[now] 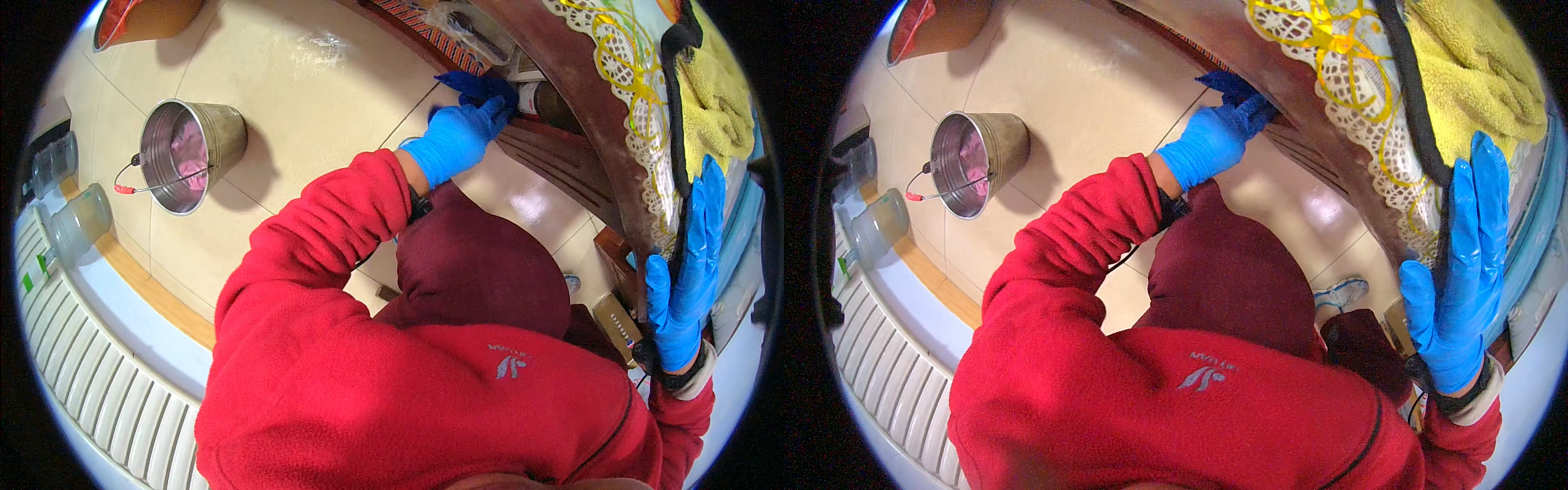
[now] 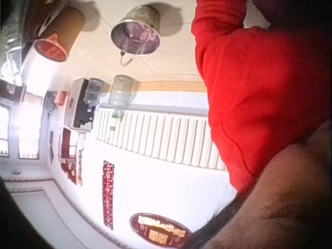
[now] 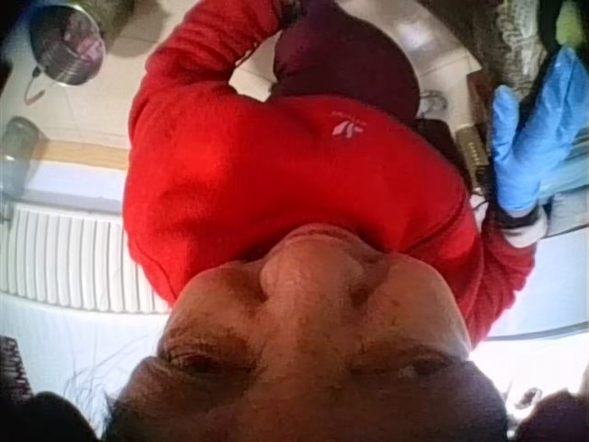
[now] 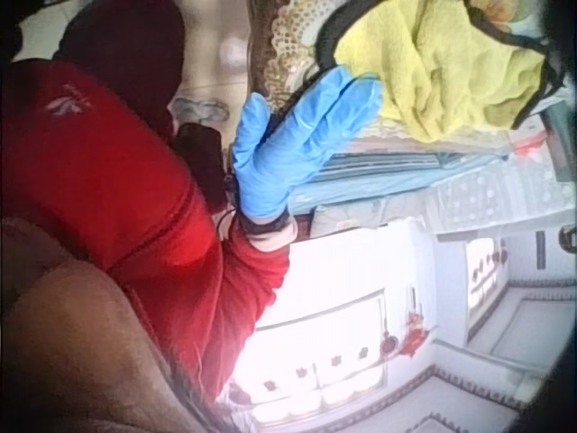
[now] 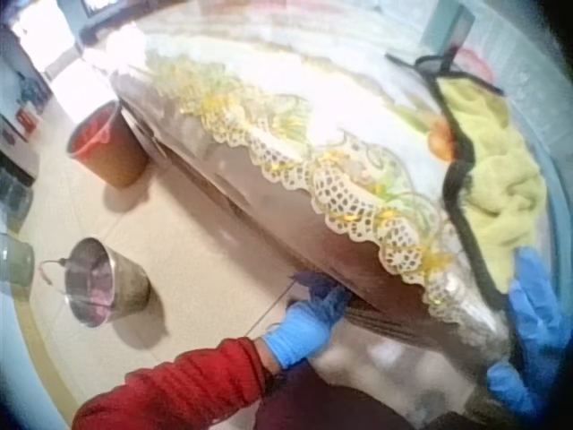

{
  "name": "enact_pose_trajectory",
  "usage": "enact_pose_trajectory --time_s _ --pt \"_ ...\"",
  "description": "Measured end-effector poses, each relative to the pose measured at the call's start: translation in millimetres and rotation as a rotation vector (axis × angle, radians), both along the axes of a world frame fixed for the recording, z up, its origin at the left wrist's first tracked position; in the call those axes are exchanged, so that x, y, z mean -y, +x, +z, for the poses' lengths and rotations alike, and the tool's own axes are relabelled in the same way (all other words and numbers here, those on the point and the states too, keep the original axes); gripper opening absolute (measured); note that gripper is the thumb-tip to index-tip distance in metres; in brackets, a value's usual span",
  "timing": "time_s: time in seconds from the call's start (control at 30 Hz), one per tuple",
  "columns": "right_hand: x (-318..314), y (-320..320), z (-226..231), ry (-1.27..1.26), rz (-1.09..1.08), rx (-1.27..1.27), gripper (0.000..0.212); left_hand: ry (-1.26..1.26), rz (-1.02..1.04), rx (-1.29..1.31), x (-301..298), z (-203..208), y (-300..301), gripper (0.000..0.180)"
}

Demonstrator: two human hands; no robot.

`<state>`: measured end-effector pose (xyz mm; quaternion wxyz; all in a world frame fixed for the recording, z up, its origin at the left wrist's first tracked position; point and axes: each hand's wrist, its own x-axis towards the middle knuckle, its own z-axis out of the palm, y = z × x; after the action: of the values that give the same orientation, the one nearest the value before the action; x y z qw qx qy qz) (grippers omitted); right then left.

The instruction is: The person wipes the floor and wooden furniture with a blue cloth, then moves to a metal rack and wipes its frame and shelves. They handle small boxes and items on the rack, rearranging them while continuing to wipe surfaces.

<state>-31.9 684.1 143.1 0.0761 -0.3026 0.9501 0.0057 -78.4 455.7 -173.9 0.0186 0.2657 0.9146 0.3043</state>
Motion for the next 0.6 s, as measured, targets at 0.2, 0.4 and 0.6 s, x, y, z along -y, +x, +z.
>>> enact_pose_trajectory --time_s 0.2,0.4,0.6 --pt "-1.1 -1.0 -0.4 -0.026 0.005 0.006 0.065 0.053 0.089 -0.014 5.6 4.7 -4.7 0.044" --pt "0.2 0.0 0.5 -0.028 -0.013 0.017 0.066 0.449 -0.08 0.248 0.5 2.2 2.0 0.034" --pt "1.2 0.7 2.3 -0.01 -0.03 0.026 0.066 0.379 -0.016 0.494 -6.8 1.6 10.3 0.054"
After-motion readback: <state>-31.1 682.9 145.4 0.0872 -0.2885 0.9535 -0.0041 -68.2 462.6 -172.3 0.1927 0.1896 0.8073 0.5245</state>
